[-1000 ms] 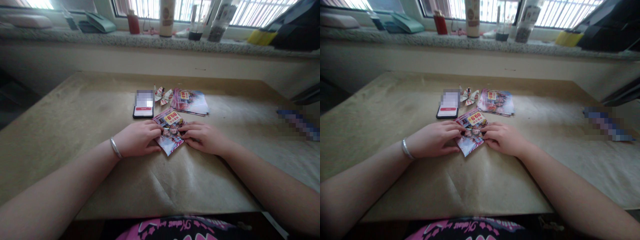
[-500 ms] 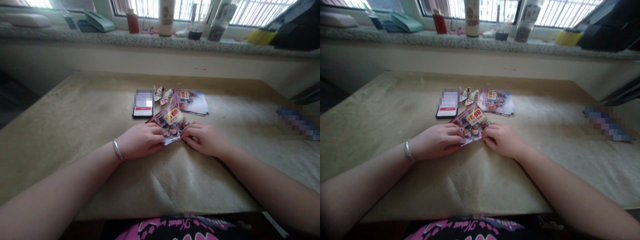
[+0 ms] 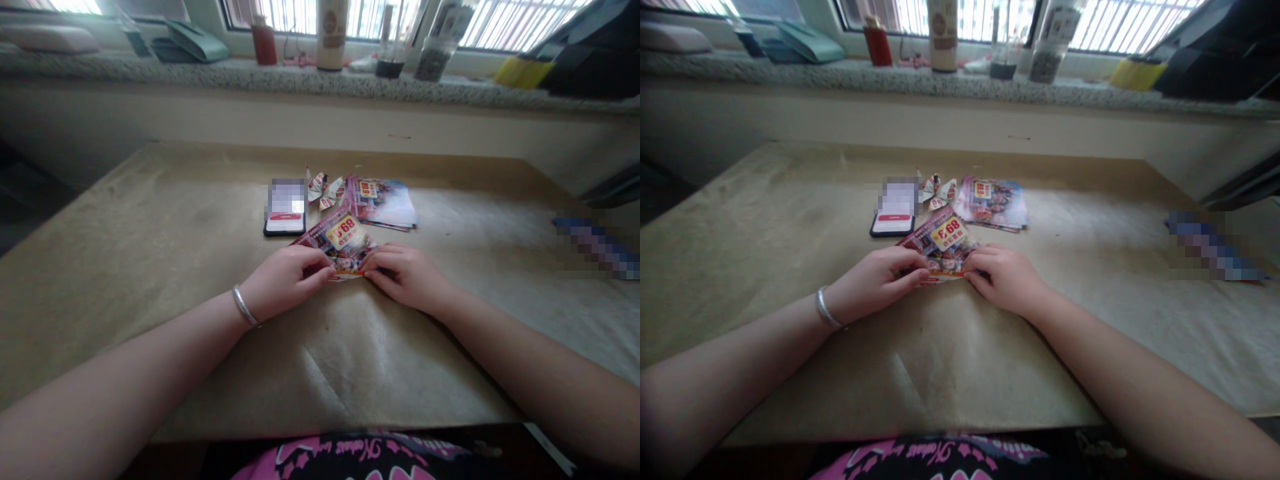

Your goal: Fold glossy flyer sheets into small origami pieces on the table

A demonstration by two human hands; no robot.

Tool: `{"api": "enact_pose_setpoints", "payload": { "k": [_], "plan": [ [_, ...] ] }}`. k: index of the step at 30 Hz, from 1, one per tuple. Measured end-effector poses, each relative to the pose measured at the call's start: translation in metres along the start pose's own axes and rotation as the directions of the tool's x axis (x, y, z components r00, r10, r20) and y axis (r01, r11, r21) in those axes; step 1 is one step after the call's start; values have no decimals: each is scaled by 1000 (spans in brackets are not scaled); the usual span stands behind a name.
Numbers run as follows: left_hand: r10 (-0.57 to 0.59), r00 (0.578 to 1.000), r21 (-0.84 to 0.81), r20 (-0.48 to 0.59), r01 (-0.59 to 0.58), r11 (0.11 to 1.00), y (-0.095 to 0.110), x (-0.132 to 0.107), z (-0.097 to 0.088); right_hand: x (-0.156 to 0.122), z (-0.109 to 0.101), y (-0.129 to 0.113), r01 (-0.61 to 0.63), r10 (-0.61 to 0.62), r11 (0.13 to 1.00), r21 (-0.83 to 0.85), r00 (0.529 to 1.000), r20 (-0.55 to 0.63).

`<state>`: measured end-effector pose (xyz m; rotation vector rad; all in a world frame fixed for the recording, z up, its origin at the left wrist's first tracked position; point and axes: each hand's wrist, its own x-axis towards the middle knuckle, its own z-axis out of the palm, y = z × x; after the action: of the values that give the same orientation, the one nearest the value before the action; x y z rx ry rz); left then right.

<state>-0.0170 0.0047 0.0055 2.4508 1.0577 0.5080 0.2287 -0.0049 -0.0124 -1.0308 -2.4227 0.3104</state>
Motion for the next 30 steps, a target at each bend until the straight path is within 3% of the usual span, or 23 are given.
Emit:
{"api": "enact_pose_setpoints", "payload": {
  "k": [3,9,16,30],
  "plan": [
    [-147,988,-14,-51,146,989,1,-1,0,1,3,3,44,-44,998,54,999,-3],
    [-204,977,116,-69,211,971,-5,1,-3,3,7,4,2,-1,1000,18,999,-47],
    [-117,990,245,-82,133,960,-14,4,0,1,7,3,52,-55,996,-76,998,-36],
    [-109,984,294,-144,148,944,-19,8,5,1,5,3,49,-47,970,-237,999,15]
  ]
}}
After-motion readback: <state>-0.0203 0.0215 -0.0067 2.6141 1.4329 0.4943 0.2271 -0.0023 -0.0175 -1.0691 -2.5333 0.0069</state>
